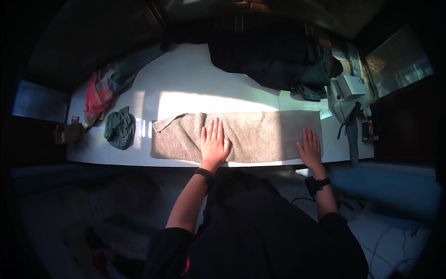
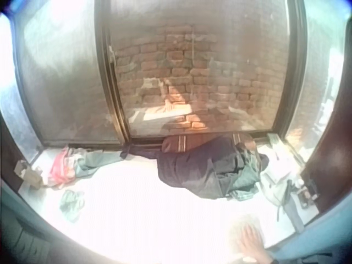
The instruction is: The person smooths a towel on a desk, then moves to a bed to fold a floral garment and tie the drawstring of a pair of shorts.
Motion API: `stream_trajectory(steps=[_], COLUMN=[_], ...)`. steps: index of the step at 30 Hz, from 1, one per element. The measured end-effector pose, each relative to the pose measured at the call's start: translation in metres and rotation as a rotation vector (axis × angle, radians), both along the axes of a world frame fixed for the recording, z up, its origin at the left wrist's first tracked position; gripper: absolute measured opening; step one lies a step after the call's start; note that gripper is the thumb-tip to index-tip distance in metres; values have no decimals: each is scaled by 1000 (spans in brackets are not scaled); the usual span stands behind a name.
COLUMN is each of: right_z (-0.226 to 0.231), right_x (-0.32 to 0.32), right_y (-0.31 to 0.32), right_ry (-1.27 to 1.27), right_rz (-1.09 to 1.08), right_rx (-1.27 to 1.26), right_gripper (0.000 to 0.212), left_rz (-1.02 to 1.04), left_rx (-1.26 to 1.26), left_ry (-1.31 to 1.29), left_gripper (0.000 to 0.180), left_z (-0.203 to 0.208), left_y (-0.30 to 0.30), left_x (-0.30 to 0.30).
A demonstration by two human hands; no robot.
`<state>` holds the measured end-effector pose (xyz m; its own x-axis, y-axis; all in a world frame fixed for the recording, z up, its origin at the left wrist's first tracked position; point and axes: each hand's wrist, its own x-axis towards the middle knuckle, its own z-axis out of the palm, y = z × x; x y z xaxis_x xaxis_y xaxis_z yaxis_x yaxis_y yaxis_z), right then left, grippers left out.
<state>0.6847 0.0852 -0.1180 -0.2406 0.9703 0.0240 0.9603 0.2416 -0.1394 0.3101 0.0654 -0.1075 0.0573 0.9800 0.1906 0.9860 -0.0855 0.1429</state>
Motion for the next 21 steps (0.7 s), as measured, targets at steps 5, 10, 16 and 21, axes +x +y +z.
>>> stream_trajectory(steps=[5, 10, 16, 21], right_z=[-4, 1, -3, -17], right_x=[6, 5, -5, -28], right_y=[17, 24, 11, 6], right_ry=[40, 71, -4, -189], right_rz=[10, 15, -84, -698], right_rx=[-8, -11, -8, 55], right_gripper=[59, 59, 67, 80], left_rz=[-25, -82, 79, 151], left_rx=[-18, 33, 95, 240], left_ry=[-29, -113, -58, -30], left_gripper=[60, 54, 53, 52], left_z=[4, 0, 13, -3], left_y=[17, 15, -23, -44], left_x=[4, -3, -43, -65])
